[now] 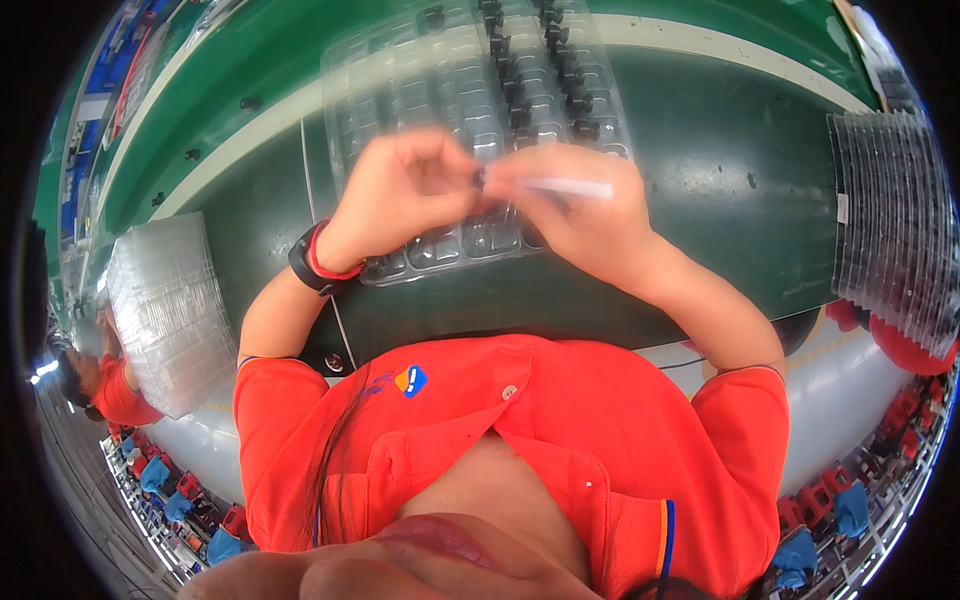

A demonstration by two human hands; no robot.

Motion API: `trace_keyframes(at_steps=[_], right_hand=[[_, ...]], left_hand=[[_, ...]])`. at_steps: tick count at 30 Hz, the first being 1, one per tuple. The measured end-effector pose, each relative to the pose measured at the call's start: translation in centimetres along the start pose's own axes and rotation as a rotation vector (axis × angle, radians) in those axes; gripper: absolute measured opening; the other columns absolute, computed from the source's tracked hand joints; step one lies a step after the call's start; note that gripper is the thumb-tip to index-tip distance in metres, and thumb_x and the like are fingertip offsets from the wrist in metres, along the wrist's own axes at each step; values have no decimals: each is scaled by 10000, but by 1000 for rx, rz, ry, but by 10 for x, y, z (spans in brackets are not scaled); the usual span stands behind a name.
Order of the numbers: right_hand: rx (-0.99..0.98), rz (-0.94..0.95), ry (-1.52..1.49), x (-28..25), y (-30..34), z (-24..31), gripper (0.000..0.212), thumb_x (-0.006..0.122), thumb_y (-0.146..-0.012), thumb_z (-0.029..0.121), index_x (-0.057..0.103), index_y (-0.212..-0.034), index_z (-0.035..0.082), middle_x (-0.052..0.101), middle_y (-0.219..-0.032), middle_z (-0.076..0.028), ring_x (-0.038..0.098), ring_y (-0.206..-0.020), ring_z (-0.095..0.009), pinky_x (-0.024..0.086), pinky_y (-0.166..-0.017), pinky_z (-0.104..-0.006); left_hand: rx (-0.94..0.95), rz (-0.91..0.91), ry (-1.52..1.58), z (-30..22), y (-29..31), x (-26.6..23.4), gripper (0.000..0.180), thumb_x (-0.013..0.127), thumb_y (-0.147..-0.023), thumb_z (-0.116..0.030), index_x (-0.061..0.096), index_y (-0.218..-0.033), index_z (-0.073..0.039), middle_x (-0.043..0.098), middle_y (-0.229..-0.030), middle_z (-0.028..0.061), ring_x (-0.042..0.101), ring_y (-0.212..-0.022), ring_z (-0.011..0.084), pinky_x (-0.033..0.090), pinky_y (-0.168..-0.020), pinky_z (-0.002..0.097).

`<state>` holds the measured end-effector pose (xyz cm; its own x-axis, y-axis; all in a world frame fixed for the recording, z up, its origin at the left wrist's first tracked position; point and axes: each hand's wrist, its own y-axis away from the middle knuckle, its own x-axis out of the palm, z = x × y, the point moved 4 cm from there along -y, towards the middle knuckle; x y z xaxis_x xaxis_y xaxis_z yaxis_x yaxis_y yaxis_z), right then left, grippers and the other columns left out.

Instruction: The person picks up black plastic components from a conveyor belt, applies a white rod tool to each piece by hand, and places the components into the slots of a clear plastic tray.

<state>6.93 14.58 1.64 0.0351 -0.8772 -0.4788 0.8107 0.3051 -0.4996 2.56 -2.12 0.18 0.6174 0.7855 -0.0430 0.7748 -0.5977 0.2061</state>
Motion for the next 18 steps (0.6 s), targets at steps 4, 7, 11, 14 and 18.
trace_keyframes(at_steps=[4, 7, 11, 14, 18], right_hand=[[-46, 10, 56, 2, 1, 1, 138, 667, -790, -40, 643, -923, -13, 691, -869, -116, 678, -773, -215, 538, -663, -283], [35, -14, -22, -3, -1, 2, 123, 645, -808, -51, 641, -926, -16, 688, -891, -128, 675, -789, -210, 533, -681, -281], [19, -81, -100, -14, -2, 3, 102, 608, -830, -72, 624, -925, -39, 675, -904, -161, 669, -834, -233, 525, -733, -303], [-28, -74, -101, -15, -1, 4, 92, 611, -829, -68, 610, -919, -50, 671, -895, -169, 670, -845, -252, 527, -745, -323], [-34, -46, -84, -11, 1, 3, 85, 625, -823, -58, 609, -905, -41, 674, -878, -163, 673, -840, -250, 530, -725, -313]], left_hand=[[5, -11, -85, -1, 0, 1, 136, 707, -739, -18, 609, -818, 36, 681, -794, 76, 653, -713, 81, 532, -625, 211], [-10, -33, -75, -3, -1, -3, 140, 704, -733, -21, 620, -829, 37, 676, -771, 72, 648, -691, 76, 530, -611, 210], [279, -244, -423, -22, -6, -30, 175, 683, -730, -26, 659, -893, 33, 651, -734, 68, 628, -620, 68, 509, -571, 206], [558, -410, -675, -46, -20, -54, 189, 671, -743, -35, 690, -930, -11, 629, -801, 76, 599, -545, 103, 472, -533, 230], [546, -403, -871, -48, -49, -67, 174, 662, -755, -54, 654, -927, -28, 636, -868, 112, 632, -694, 231, 498, -634, 321]])
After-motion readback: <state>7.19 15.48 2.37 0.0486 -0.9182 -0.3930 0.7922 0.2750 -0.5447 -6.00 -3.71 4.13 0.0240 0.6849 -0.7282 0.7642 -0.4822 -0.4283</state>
